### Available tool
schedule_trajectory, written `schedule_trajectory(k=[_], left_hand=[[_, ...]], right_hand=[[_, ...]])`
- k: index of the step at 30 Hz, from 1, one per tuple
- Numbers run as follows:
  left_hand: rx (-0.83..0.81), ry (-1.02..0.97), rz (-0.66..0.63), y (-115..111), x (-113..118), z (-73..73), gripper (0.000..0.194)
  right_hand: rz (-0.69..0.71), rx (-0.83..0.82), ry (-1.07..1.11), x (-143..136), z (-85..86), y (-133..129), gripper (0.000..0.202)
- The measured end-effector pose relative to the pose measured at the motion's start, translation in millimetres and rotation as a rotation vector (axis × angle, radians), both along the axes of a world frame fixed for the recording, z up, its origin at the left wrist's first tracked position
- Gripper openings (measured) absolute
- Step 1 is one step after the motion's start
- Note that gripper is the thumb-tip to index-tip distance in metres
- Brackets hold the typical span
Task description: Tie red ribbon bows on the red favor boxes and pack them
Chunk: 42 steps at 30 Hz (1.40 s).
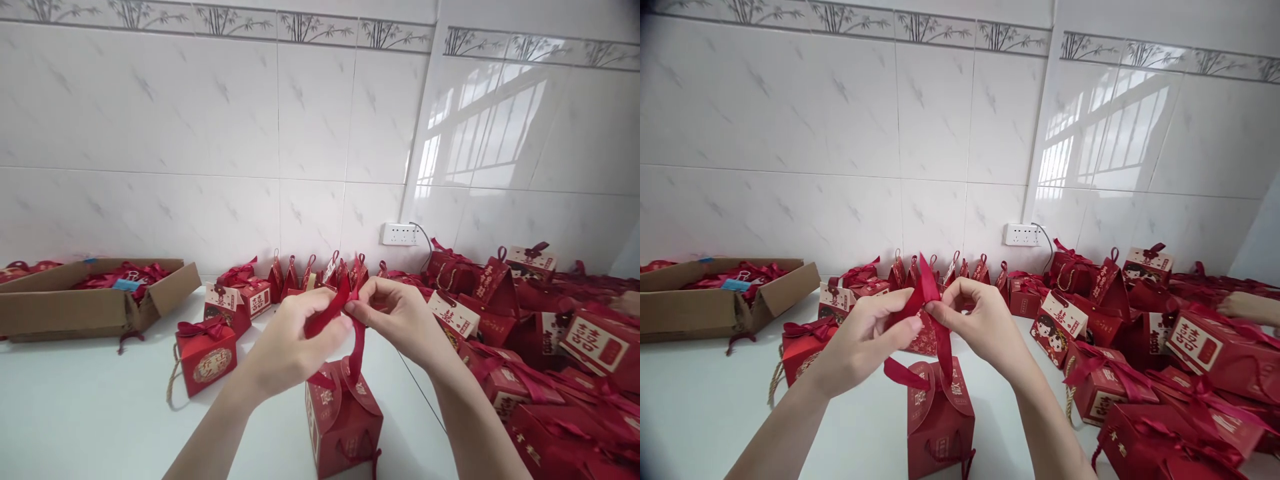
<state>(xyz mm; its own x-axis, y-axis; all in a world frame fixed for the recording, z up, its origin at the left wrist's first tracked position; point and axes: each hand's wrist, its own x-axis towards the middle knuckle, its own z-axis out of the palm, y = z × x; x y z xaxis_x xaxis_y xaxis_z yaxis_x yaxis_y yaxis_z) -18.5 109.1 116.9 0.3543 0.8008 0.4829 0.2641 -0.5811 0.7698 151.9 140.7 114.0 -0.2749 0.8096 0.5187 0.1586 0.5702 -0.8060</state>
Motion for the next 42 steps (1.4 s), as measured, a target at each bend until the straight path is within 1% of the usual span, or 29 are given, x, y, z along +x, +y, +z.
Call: schedule_trajectory(k=[3,6,9,11,14,17,20,22,24,26,29,31,32,35,37,42], left_hand=[[-0.005,-0.029,0.088,-2,4,-0.4,0.033],[-0.098,-0.171,0.096,3,6,-2.8,0.041],[-0.131,-0.311,0.06,10,4,-4.3,0.037],[-0.14,-0.373,0.002,14,2,-4.2,0.034],[-0.168,-0.417,-0.064,16,0,-3.5,0.037],[-0.187,-0.417,-0.064,15,0,-3.9,0.039],[-0.184,-0.372,-0.082,13,0,-4.5,0.037],[-0.191,-0.36,-0.121,12,2,-4.3,0.036],[-0.203,-0.362,-0.17,13,3,-3.9,0.038],[-0.205,-0.397,-0.192,15,3,-4.1,0.044],[-0.19,-0.441,-0.217,21,1,-6.7,0.063],[-0.179,-0.368,-0.22,25,0,-9.6,0.068],[-0.176,-0.304,-0.201,26,0,-11.1,0.064],[-0.167,-0.171,-0.101,30,5,-15.0,0.041],[-0.149,-0.181,-0.063,32,9,-16.6,0.033],[-0.122,-0.268,0.043,36,14,-17.1,0.028]], right_hand=[[-0.028,0.011,-0.014,0,0.7,1,0.023],[0.025,-0.008,0.024,2,0.5,1,0.025],[0.179,-0.046,0.024,5,-1.9,1,0.026],[0.252,-0.049,-0.014,6,-3.9,0,0.023],[0.278,-0.013,-0.1,2,-5.2,-3,0.018],[0.295,0.054,-0.182,-10,-4.5,-9,0.014],[0.233,0.036,-0.187,-22,-4.8,-16,0.01],[0.182,-0.001,-0.142,-27,-6.1,-18,0.009],[0.161,-0.023,-0.068,-29,-7.2,-17,0.009],[0.134,-0.033,0.025,-26,-7.3,-14,0.008],[0.048,-0.02,0.143,-17,-5.7,-7,0.014],[-0.013,-0.009,0.168,-10,-4.3,-1,0.02],[-0.037,-0.006,0.169,-6,-3.8,1,0.023],[-0.067,-0.003,0.162,0,-3.9,6,0.031],[-0.061,0.001,0.143,0,-4.8,7,0.035],[-0.086,0.012,0.093,-7,-7.8,6,0.046]])
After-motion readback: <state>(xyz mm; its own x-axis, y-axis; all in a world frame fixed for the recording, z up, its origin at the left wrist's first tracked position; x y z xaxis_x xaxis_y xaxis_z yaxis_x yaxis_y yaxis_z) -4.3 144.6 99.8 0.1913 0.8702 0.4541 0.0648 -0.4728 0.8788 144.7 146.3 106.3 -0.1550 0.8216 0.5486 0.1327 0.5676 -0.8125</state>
